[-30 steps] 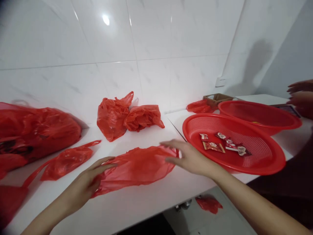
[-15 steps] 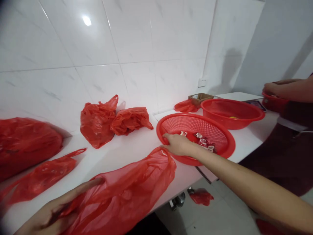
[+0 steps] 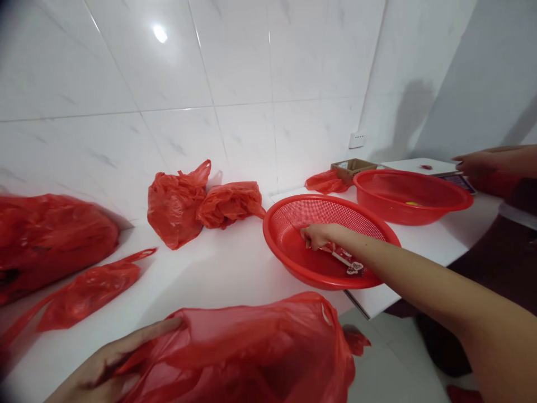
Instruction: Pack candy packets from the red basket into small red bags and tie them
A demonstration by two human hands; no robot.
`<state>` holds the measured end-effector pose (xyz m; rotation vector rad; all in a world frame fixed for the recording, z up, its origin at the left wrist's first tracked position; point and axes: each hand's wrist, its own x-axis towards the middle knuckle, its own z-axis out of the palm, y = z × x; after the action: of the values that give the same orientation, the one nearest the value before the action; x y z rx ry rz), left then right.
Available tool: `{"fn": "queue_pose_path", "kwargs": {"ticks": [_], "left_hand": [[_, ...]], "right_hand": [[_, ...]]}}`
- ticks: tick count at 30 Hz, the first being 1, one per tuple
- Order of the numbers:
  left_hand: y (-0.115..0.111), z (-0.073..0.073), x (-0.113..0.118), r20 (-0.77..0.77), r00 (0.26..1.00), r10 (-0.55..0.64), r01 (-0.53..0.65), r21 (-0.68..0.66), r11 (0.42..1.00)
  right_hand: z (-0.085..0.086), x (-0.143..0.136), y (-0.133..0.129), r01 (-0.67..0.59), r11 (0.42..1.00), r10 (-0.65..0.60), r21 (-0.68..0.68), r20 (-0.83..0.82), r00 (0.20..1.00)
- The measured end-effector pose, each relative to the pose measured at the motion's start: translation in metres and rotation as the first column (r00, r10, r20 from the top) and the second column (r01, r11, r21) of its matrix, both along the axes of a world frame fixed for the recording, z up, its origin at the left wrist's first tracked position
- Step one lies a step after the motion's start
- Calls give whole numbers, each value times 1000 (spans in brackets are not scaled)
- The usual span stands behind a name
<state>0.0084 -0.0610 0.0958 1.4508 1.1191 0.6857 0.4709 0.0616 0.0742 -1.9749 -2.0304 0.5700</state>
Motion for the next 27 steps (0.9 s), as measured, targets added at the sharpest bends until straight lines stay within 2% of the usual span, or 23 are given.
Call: {"fn": "queue_pose_path", "kwargs": {"ticks": [2, 4, 6, 8, 9, 10, 12, 14, 15, 16, 19, 21, 23, 25, 27], "left_hand": [[0, 4, 12, 68, 998, 11, -7, -62, 998], [1, 6, 19, 105, 994, 42, -34, -74, 997], [2, 6, 22, 87, 994, 69, -70, 8, 997], [4, 5, 22, 28, 999, 35, -38, 98, 994], [5, 4, 23, 3, 1000, 1, -1, 124, 992], [7, 2, 24, -13, 999, -34, 35, 135, 990], [8, -1, 28, -6, 997, -74, 74, 132, 989], [8, -4, 33, 34, 996, -88, 83, 130, 988], [8, -6, 36, 50, 995, -91, 83, 133, 988], [7, -7, 39, 57, 993, -99, 90, 138, 986], [4, -13, 43, 37, 993, -116, 109, 155, 982], [4, -17, 44, 41, 994, -102, 94, 153, 984], [4, -19, 46, 75, 993, -87, 75, 144, 987], [5, -20, 49, 110, 990, -89, 74, 133, 988], [4, -18, 52, 141, 984, -109, 92, 120, 989]], "right_hand": [[4, -1, 3, -53, 993, 52, -102, -13, 999], [18, -2, 4, -58, 995, 55, -81, -40, 998], [44, -9, -3, -84, 995, 79, -50, -87, 993], [77, -25, -18, -142, 990, 139, -4, -183, 973], [94, -38, -29, -186, 982, 184, 15, -241, 953], [108, -54, -40, -248, 968, 244, 38, -372, 896], [124, -91, -64, -412, 911, 341, -4, -557, 758], [118, -128, -79, -584, 806, 432, -94, -581, 690], [107, -144, -83, -637, 759, 479, -136, -546, 687], [93, -157, -84, -655, 742, 529, -144, -474, 704], [47, -176, -78, -569, 821, 564, -40, -101, 820], [29, -179, -76, -525, 850, 521, 31, 88, 849], [25, -181, -80, -545, 836, 534, 66, 129, 835], [28, -184, -84, -585, 805, 579, 100, 86, 811], [32, -186, -85, -585, 805, 579, 100, 90, 811]]}}
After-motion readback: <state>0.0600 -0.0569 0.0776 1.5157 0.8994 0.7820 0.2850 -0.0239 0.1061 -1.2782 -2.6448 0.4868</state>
